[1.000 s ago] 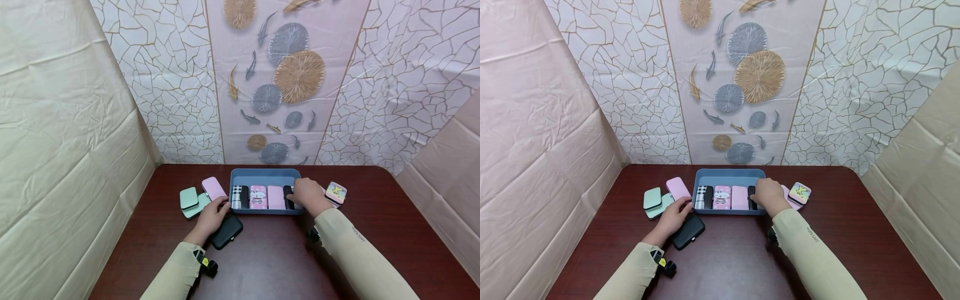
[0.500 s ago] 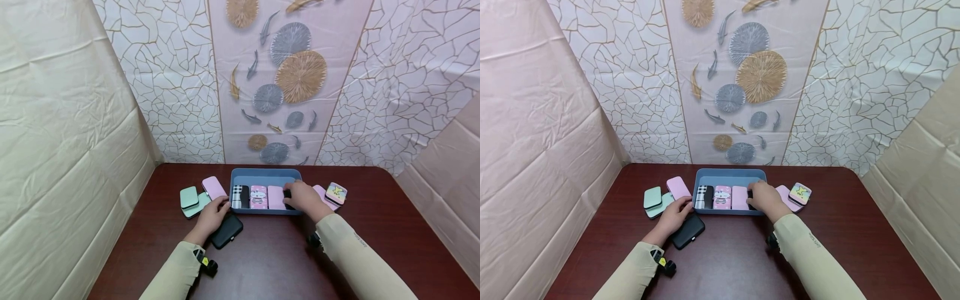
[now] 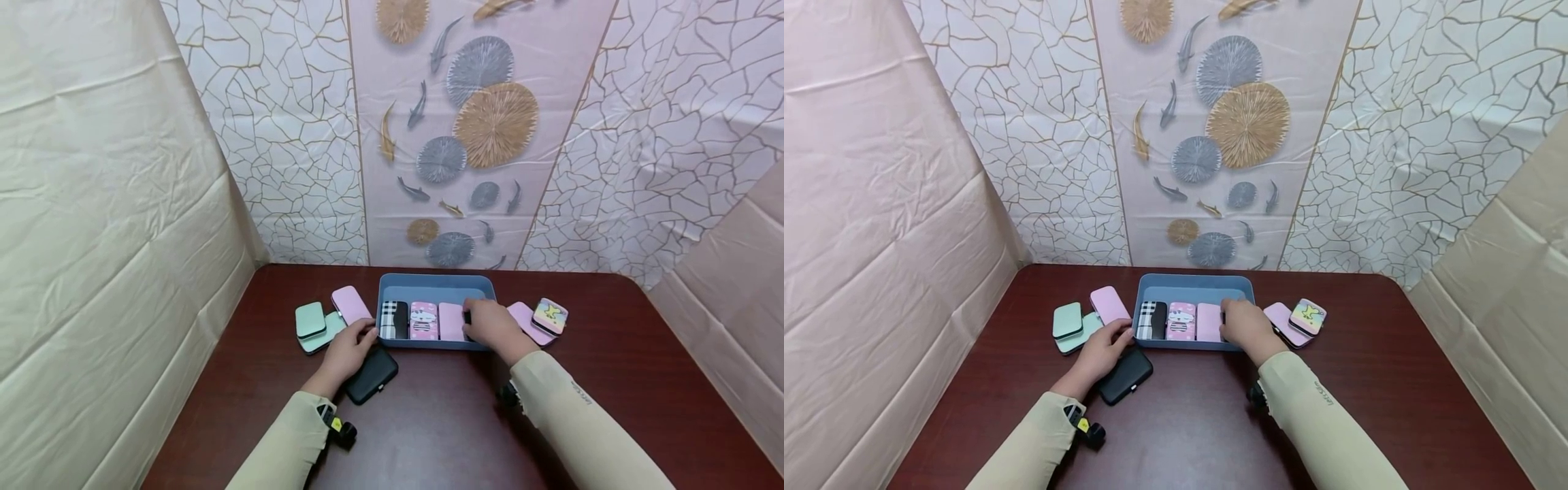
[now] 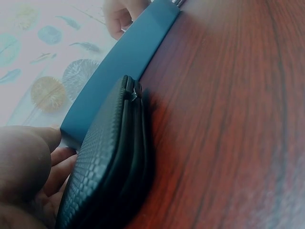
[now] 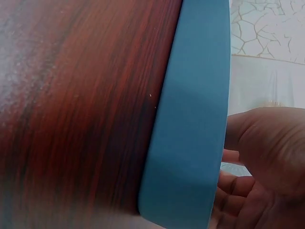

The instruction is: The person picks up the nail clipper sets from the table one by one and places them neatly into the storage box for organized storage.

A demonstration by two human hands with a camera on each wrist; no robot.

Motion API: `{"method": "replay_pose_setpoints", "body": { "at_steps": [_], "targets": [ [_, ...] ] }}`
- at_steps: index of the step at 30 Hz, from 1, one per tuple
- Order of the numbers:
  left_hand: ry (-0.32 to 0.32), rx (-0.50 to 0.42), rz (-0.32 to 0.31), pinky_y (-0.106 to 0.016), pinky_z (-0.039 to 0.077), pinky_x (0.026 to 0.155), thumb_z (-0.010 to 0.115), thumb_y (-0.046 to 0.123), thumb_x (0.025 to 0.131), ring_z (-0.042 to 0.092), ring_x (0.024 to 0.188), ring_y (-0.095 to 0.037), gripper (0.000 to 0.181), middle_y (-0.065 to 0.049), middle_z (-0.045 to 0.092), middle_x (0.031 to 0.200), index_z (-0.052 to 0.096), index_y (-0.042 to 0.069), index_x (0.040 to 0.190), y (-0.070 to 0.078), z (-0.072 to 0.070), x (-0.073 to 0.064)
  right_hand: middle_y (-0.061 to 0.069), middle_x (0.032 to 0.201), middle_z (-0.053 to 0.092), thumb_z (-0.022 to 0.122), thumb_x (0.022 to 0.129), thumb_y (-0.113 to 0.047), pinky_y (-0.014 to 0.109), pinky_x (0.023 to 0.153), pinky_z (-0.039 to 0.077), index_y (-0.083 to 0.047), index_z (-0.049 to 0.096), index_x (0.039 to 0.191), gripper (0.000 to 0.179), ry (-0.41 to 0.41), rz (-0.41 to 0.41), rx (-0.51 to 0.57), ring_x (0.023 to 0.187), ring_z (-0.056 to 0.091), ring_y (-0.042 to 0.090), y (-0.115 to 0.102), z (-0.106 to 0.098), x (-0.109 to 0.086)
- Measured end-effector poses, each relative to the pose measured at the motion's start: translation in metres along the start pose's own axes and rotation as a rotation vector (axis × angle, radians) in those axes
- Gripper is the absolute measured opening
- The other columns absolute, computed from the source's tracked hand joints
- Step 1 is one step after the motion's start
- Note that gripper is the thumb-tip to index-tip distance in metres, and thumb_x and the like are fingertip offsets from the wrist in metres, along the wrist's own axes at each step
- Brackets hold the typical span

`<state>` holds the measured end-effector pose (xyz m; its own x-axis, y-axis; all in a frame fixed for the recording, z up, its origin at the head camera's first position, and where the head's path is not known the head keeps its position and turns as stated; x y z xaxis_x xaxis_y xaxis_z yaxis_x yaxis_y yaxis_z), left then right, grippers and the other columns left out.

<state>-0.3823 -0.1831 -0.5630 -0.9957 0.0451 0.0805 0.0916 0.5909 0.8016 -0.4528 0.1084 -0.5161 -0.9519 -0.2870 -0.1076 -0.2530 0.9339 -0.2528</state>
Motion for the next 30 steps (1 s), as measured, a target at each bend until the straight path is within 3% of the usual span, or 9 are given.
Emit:
{"method": "replay_pose_setpoints", "body": {
  "at_steps": [6,10,13,16,22,25,30],
  "targets": [
    [0.006,0.006,-0.003,-0.051,0.057,0.100,0.063,0.030,0.115,0.076,0.107,-0.019,0.036,-0.002,0.078,0.122,0.069,0.014,0.147,-0.002,-0.001,0.001,0.016,0.116,0.075,0.080,0.102,-0.026,0.054,0.092,0.060,-0.003,0.070,0.138,0.044,0.005,-0.019,0.010,0.094,0.067,0.027,-0.004,-0.003,-0.005],
    [0.000,0.007,-0.001,-0.051,0.056,0.101,0.063,0.031,0.115,0.076,0.107,-0.019,0.037,-0.002,0.078,0.123,0.069,0.014,0.147,-0.003,-0.001,0.002,0.010,0.102,0.074,0.078,0.103,-0.026,0.047,0.080,0.061,-0.002,0.070,0.138,0.043,0.046,-0.051,0.087,0.083,0.066,0.022,-0.019,-0.011,-0.015],
    [-0.004,0.002,0.001,-0.051,0.056,0.101,0.063,0.031,0.115,0.076,0.107,-0.019,0.037,-0.002,0.078,0.123,0.069,0.014,0.147,-0.003,0.000,0.002,0.003,0.092,0.072,0.079,0.103,-0.023,0.041,0.071,0.060,-0.003,0.074,0.129,0.033,0.113,-0.182,0.146,0.076,0.064,0.016,-0.049,-0.016,-0.027],
    [-0.007,-0.003,0.002,-0.051,0.056,0.101,0.063,0.032,0.115,0.076,0.107,-0.019,0.037,-0.001,0.078,0.123,0.069,0.014,0.147,-0.002,0.001,0.002,-0.002,0.093,0.072,0.081,0.101,-0.022,0.038,0.072,0.059,-0.007,0.078,0.121,0.025,0.170,-0.372,0.146,0.079,0.064,0.012,-0.089,-0.015,-0.044],
    [-0.007,0.005,0.004,-0.052,0.056,0.101,0.063,0.032,0.115,0.073,0.112,-0.024,0.037,-0.003,0.077,0.126,0.070,0.015,0.146,-0.001,-0.001,0.003,0.000,0.119,0.069,0.083,0.102,-0.023,0.038,0.092,0.059,-0.014,0.073,0.137,0.038,0.106,-0.712,0.048,0.103,0.066,0.013,-0.157,0.008,-0.075],
    [-0.014,0.018,0.003,-0.052,0.056,0.100,0.062,0.033,0.115,0.072,0.114,-0.025,0.037,-0.003,0.077,0.128,0.069,0.017,0.147,-0.001,-0.001,0.003,0.001,0.132,0.066,0.083,0.101,-0.022,0.038,0.101,0.057,-0.017,0.070,0.143,0.044,0.061,-0.790,-0.017,0.117,0.064,0.016,-0.174,0.022,-0.082],
    [-0.026,0.008,0.000,-0.051,0.057,0.097,0.061,0.034,0.116,0.072,0.113,-0.025,0.038,-0.003,0.076,0.129,0.068,0.017,0.149,-0.004,-0.002,0.003,0.001,0.140,0.065,0.083,0.101,-0.020,0.037,0.112,0.051,-0.017,0.069,0.143,0.044,0.042,-0.842,-0.072,0.129,0.060,0.019,-0.187,0.038,-0.082]
  ]
}}
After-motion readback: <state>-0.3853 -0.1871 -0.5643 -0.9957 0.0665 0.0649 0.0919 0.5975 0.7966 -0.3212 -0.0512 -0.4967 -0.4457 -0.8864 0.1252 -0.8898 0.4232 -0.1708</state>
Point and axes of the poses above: each hand's wrist, its own x-axis towards the middle knuckle, its own z-axis out of the palm, y = z × x, the point moved 8 cm from there along x, towards the middle knuckle
